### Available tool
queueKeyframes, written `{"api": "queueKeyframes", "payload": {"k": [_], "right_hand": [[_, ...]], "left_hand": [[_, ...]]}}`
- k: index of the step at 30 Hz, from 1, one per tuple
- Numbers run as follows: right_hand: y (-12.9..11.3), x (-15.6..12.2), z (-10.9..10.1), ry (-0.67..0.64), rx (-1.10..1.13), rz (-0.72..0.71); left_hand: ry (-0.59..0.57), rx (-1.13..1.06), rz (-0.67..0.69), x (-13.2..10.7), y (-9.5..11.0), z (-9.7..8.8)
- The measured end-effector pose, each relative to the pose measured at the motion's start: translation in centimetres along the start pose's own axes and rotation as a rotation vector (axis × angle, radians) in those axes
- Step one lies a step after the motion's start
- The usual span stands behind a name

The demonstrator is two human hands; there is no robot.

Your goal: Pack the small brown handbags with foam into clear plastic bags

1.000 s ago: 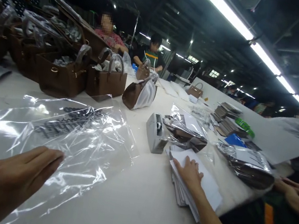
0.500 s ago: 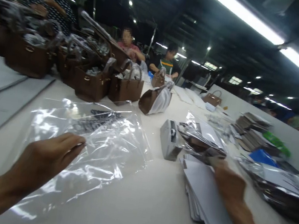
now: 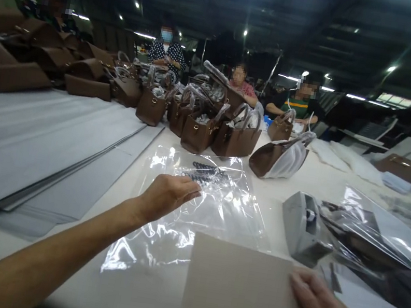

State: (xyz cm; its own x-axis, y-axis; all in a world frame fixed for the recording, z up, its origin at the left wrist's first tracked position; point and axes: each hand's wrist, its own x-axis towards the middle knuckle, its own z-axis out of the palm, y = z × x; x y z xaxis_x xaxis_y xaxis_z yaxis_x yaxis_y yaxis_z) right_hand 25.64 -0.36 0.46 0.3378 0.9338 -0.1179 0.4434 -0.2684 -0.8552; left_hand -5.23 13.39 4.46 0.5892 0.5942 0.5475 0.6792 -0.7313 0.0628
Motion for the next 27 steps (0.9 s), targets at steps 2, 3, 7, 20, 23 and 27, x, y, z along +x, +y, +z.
{"api": "queueKeyframes", "payload": {"k": [2,3,7,20,23,27], "right_hand": [[-0.7,0.2,2.8,-0.178,0.323,0.172],[-0.8,0.4,4.2,-0.21,0.48,0.241],[0.2,1.0,8.1,-0.164,0.846,0.352],[-4.7,-0.7,19.5,-0.135,1.357,0.428],[-5.1,-2.2,19.0,-0.297,1.205,0.387],[-5.1,-3.4,18.0,-0.441,0.955,0.373]], "left_hand": [[-0.025,0.014,0.008,-0.3,0.3,0.0],[-0.038,0.021,0.013,-0.5,0.6,0.0],[-0.089,0.065,0.05,-1.7,1.9,0.3],[-0.117,0.0,-0.049,-2.9,5.3,0.4],[-0.149,0.028,-0.244,-2.2,3.5,-0.6],[-0.298,-0.038,-0.237,-2.1,3.3,-0.3]]}}
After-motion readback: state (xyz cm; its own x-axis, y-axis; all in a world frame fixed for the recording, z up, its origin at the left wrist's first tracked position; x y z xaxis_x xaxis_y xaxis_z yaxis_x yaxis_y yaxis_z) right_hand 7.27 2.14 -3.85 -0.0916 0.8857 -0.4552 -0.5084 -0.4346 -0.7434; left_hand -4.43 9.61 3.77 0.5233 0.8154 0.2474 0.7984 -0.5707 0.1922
